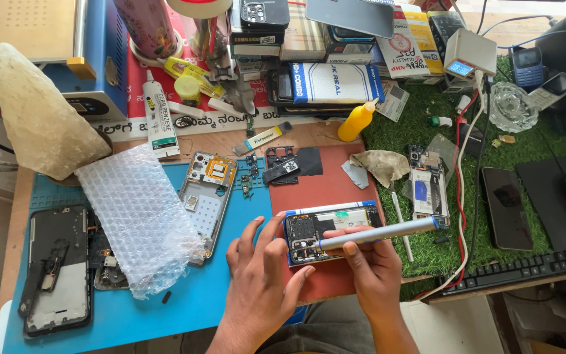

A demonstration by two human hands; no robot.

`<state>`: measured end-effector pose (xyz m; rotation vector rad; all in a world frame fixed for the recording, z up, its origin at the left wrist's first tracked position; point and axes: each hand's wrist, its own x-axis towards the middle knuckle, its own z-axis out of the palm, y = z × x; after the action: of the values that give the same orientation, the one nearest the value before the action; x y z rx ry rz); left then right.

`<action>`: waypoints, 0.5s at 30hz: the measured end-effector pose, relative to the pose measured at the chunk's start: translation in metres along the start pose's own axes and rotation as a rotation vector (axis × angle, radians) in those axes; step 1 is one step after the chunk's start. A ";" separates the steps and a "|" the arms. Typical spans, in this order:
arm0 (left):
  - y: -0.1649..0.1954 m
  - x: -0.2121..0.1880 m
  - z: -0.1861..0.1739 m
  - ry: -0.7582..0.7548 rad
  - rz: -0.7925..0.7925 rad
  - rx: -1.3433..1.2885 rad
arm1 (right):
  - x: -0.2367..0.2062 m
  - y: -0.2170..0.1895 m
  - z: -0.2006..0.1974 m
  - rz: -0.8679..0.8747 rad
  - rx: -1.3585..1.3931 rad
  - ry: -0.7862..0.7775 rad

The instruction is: The person repairs a disassembled smartphone on a workbench, holding the phone steady with one hand while using a screwdriver to work on screws and internal components. They reposition the phone and continue working on the board area, at one point picking up a small component and placing it aside.

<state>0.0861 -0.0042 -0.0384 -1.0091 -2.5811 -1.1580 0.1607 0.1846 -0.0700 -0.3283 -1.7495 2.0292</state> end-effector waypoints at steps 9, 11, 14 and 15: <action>0.000 0.001 0.000 0.008 0.001 -0.004 | -0.005 0.008 0.001 -0.100 0.027 0.135; 0.000 0.001 0.000 0.007 0.002 -0.004 | -0.005 0.009 0.001 -0.114 0.032 0.155; 0.001 0.000 0.001 0.011 0.004 -0.001 | -0.005 0.010 0.001 -0.123 0.042 0.175; 0.000 0.000 0.000 0.014 0.006 0.000 | -0.005 0.010 0.002 -0.125 0.046 0.181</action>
<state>0.0859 -0.0039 -0.0384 -1.0041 -2.5658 -1.1597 0.1628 0.1797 -0.0797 -0.3660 -1.5722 1.8862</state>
